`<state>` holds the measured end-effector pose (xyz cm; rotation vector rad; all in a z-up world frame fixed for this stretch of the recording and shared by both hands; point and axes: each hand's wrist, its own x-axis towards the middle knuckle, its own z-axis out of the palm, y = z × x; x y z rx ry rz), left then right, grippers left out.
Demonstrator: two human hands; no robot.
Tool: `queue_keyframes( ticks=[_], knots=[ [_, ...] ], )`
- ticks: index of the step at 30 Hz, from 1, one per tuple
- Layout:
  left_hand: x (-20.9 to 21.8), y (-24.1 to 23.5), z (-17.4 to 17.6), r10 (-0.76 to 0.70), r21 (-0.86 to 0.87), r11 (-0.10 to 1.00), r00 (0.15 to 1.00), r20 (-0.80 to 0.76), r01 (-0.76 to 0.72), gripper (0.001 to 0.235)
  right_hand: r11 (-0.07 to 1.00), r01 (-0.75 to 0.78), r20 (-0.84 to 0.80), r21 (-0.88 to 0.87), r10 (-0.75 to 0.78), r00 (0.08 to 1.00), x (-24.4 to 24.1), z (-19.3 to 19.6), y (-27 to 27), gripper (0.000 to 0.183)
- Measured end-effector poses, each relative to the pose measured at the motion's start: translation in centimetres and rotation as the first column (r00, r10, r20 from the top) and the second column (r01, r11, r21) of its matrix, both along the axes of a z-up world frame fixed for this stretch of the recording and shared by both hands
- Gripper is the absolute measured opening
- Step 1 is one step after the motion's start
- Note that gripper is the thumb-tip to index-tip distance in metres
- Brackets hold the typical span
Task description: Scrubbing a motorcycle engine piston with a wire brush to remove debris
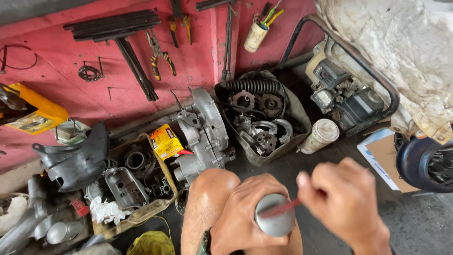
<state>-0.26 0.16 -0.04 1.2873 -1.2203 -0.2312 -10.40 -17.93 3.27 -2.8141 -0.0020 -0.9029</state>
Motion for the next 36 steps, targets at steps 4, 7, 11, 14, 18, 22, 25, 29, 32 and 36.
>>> queue_keyframes(
  ticks=[4,7,11,14,18,22,25,29,32,36],
  knots=[
    [-0.2,-0.1,-0.4,0.004,-0.035,0.999,1.000,0.000,-0.004,0.054,0.999,-0.051,-0.029,0.003,0.051,0.998,-0.8,0.5,0.5,0.045],
    [-0.2,0.0,0.5,0.028,-0.042,0.999,0.999,-0.024,-0.029,0.046,0.995,0.101,-0.030,-0.021,-0.101,0.994,-1.2,0.0,-0.1,0.044],
    [0.4,0.3,-1.0,0.190,-0.028,0.980,0.973,-0.131,-0.195,0.044,0.988,0.040,-0.148,0.150,-0.017,0.989,-2.5,-1.6,-0.2,0.023],
    [1.2,0.7,-1.3,0.391,-0.012,0.920,0.919,-0.050,-0.392,0.044,0.957,0.090,-0.211,0.275,-0.031,0.977,-2.5,-2.7,-0.1,0.019],
    [3.1,1.0,0.5,0.502,0.012,0.863,0.861,0.086,-0.505,0.041,0.950,-0.042,-0.060,0.309,0.064,0.996,-0.5,-3.0,2.3,0.032],
    [3.6,0.1,-0.6,0.522,-0.062,0.853,0.850,0.073,-0.518,0.039,0.904,-0.041,-0.002,0.425,0.047,0.999,0.7,-3.2,3.9,0.036],
    [3.4,-0.2,-1.5,0.510,-0.033,0.860,0.858,0.066,-0.509,0.048,0.909,-0.153,0.018,0.388,0.158,0.987,0.6,-4.1,4.6,0.028],
    [2.9,-0.5,-2.0,0.466,-0.028,0.885,0.884,0.047,-0.465,0.041,0.935,-0.119,0.096,0.333,0.092,0.991,0.1,-4.7,5.6,0.021],
    [3.1,-0.4,-2.4,0.451,-0.025,0.892,0.891,0.040,-0.451,0.039,0.932,-0.100,0.109,0.348,0.065,0.992,0.0,-4.5,5.5,0.020],
    [3.1,0.0,-2.3,0.443,-0.029,0.897,0.896,0.029,-0.442,0.038,0.932,0.110,-0.011,0.347,-0.113,0.994,-1.8,-6.2,7.0,0.021]
  ],
)
